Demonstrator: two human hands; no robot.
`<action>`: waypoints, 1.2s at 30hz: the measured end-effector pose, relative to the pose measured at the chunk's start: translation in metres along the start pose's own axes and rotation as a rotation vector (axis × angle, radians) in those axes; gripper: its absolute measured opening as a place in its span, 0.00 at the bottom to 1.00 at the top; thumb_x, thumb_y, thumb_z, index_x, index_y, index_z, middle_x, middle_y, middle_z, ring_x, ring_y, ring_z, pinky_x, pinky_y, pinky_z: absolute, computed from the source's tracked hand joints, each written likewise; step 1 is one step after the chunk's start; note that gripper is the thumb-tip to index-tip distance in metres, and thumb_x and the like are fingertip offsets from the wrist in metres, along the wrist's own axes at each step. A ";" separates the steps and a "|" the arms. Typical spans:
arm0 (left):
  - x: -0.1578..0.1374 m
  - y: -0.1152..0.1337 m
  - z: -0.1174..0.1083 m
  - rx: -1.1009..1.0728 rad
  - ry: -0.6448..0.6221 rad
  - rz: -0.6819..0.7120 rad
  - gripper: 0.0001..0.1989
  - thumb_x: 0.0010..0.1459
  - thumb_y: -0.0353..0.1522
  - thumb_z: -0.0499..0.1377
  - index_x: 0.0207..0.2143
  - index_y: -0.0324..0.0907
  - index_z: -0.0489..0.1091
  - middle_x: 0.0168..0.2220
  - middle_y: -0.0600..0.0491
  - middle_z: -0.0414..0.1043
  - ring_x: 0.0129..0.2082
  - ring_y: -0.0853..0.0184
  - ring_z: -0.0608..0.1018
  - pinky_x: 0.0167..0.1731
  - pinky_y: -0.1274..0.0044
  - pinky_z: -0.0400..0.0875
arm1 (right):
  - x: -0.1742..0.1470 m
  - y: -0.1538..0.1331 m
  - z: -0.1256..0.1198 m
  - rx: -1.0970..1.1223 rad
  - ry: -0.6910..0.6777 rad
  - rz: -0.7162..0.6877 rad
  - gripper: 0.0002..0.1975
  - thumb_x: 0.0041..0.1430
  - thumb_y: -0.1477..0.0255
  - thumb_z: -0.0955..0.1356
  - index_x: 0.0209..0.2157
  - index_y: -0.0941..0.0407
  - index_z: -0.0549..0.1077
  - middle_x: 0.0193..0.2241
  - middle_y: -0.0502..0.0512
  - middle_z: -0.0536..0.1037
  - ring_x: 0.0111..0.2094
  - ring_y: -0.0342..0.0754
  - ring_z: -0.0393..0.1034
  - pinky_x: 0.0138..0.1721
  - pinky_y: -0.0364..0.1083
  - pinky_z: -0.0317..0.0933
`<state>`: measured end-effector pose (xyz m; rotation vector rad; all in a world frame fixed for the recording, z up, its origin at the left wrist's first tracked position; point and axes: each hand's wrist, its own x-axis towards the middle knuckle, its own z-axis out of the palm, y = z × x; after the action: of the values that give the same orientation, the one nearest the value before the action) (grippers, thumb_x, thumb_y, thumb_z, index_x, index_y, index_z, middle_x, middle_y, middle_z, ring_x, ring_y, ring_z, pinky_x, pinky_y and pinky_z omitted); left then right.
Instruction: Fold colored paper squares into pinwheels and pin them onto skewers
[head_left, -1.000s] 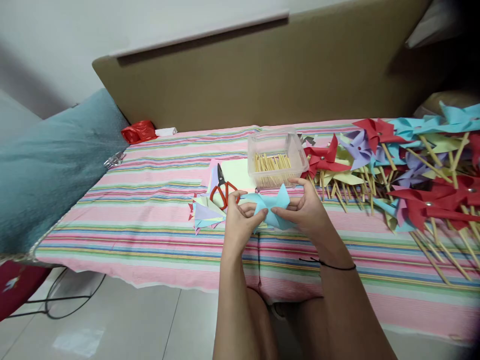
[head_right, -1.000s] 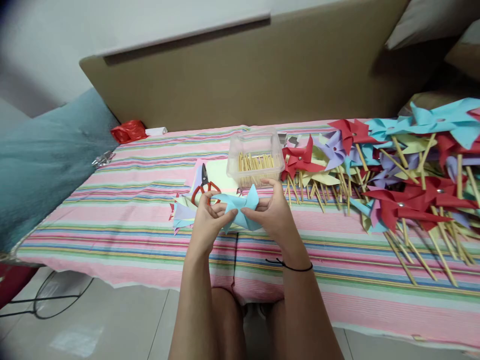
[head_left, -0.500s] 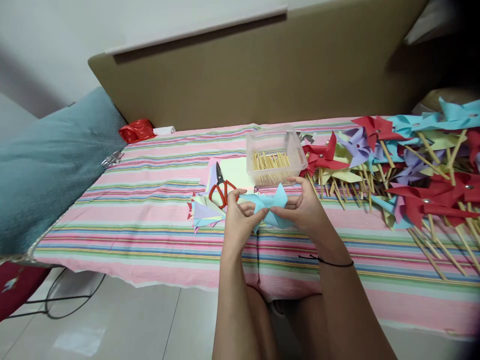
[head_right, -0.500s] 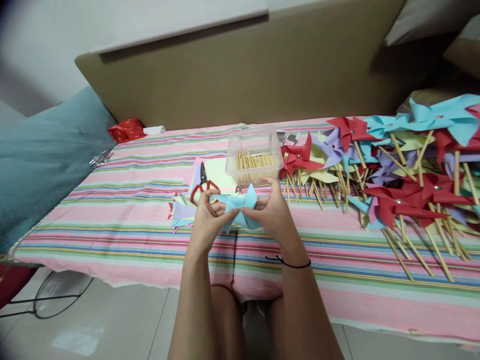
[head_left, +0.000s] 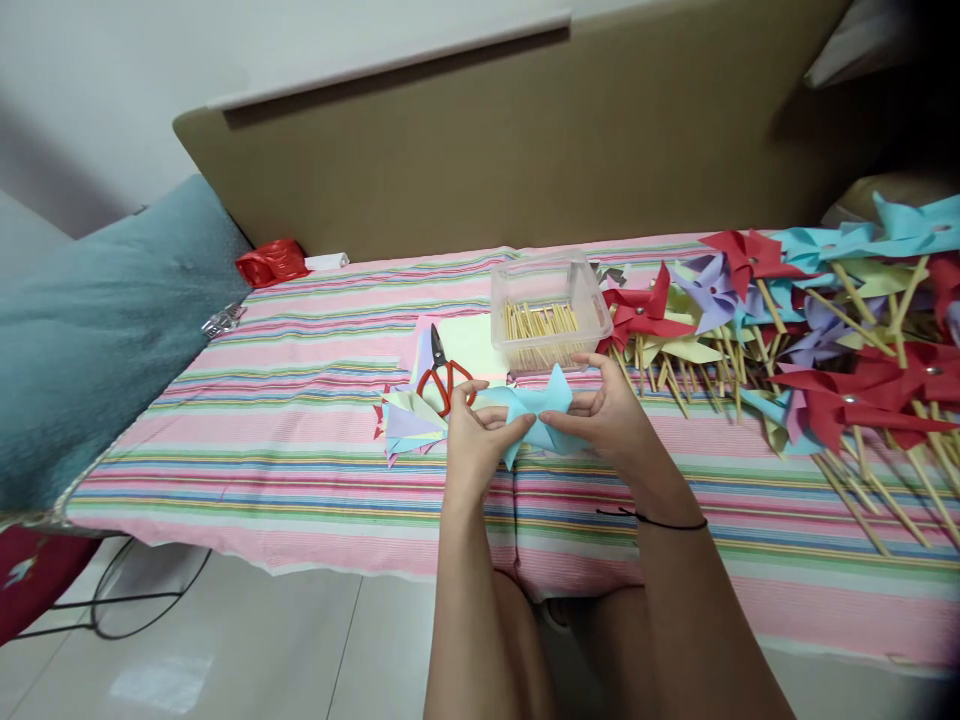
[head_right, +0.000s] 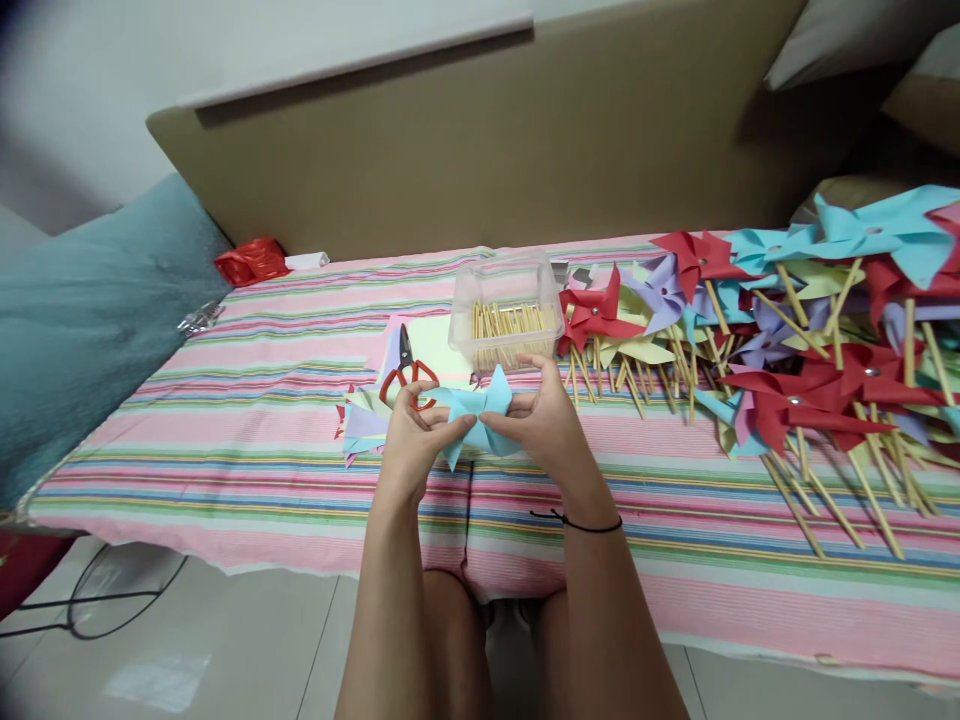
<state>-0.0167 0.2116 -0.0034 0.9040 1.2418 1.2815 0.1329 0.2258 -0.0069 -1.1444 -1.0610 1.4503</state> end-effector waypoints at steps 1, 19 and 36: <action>0.000 0.000 0.000 0.000 0.001 0.001 0.32 0.37 0.30 0.69 0.43 0.44 0.55 0.22 0.56 0.75 0.18 0.68 0.76 0.21 0.80 0.67 | 0.000 0.000 0.001 -0.004 0.000 0.001 0.44 0.35 0.66 0.78 0.52 0.51 0.54 0.25 0.51 0.81 0.27 0.55 0.78 0.26 0.49 0.71; 0.008 -0.002 -0.003 -0.153 0.410 0.109 0.33 0.35 0.28 0.70 0.42 0.43 0.54 0.23 0.56 0.74 0.21 0.70 0.77 0.27 0.78 0.70 | 0.017 0.043 -0.056 -1.122 0.230 -0.428 0.07 0.44 0.75 0.69 0.17 0.51 0.77 0.42 0.54 0.79 0.56 0.64 0.59 0.56 0.67 0.46; 0.008 -0.004 -0.002 -0.171 0.362 0.117 0.31 0.38 0.28 0.69 0.40 0.43 0.54 0.23 0.56 0.75 0.22 0.70 0.77 0.29 0.77 0.70 | 0.029 0.051 -0.035 -1.337 0.290 -0.397 0.11 0.38 0.79 0.65 0.09 0.54 0.67 0.36 0.51 0.81 0.54 0.67 0.58 0.55 0.68 0.41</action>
<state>-0.0189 0.2187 -0.0094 0.6464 1.3444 1.6708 0.1560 0.2485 -0.0669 -1.7819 -1.9558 0.0896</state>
